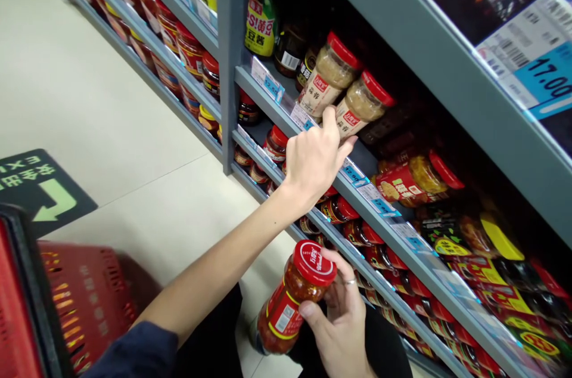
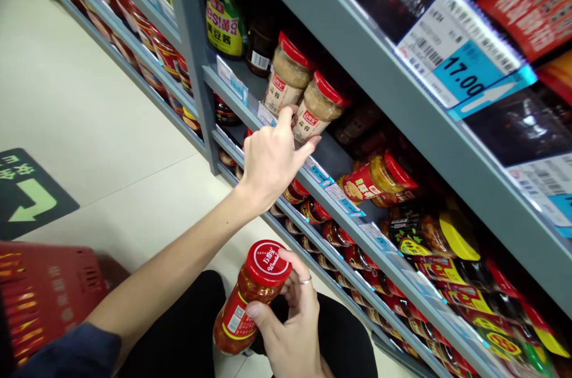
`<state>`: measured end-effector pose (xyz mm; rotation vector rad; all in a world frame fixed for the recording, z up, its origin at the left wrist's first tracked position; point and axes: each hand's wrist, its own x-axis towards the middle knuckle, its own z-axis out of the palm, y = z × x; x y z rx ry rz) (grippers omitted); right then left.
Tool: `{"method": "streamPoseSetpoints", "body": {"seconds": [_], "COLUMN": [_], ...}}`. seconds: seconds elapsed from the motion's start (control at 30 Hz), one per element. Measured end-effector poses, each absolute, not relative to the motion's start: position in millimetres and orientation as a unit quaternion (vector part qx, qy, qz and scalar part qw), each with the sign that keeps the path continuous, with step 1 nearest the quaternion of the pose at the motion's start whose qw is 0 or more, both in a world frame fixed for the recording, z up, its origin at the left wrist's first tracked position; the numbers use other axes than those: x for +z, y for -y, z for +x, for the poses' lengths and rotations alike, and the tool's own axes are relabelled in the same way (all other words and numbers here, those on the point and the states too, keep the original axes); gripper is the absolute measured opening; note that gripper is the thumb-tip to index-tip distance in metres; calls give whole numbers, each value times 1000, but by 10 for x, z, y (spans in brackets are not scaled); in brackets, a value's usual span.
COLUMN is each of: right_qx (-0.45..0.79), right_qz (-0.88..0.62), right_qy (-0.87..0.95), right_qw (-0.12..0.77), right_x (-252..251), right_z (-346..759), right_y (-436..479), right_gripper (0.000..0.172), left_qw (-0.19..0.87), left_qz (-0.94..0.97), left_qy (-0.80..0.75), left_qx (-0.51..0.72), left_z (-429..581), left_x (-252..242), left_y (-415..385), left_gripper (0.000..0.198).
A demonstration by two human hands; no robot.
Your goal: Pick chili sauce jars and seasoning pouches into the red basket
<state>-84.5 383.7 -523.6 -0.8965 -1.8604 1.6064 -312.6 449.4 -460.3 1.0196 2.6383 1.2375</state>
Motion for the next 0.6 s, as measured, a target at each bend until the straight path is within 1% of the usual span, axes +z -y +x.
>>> {"method": "streamPoseSetpoints", "body": {"seconds": [0.2,0.4,0.6], "right_qx": [599,592,592], "right_qz": [-325,-319,-320], "right_qy": [679,686,685], "right_qw": [273,278,279], "right_x": [-5214,-5214,-5197], "right_z": [-848,-811,-799], "right_y": [-3825,-3820,-3825], "right_gripper": [61,62,62], "left_qw": [26,-3,-24], "left_qz": [323,322,365], "left_qy": [-854,-861,-848], "left_qx": [406,394,382], "left_z": [-3110,-3110,-2955], "left_x": [-4583,-4585,-4595], "left_y": [-4506,-4538,-4578], "left_gripper": [58,52,54]}}
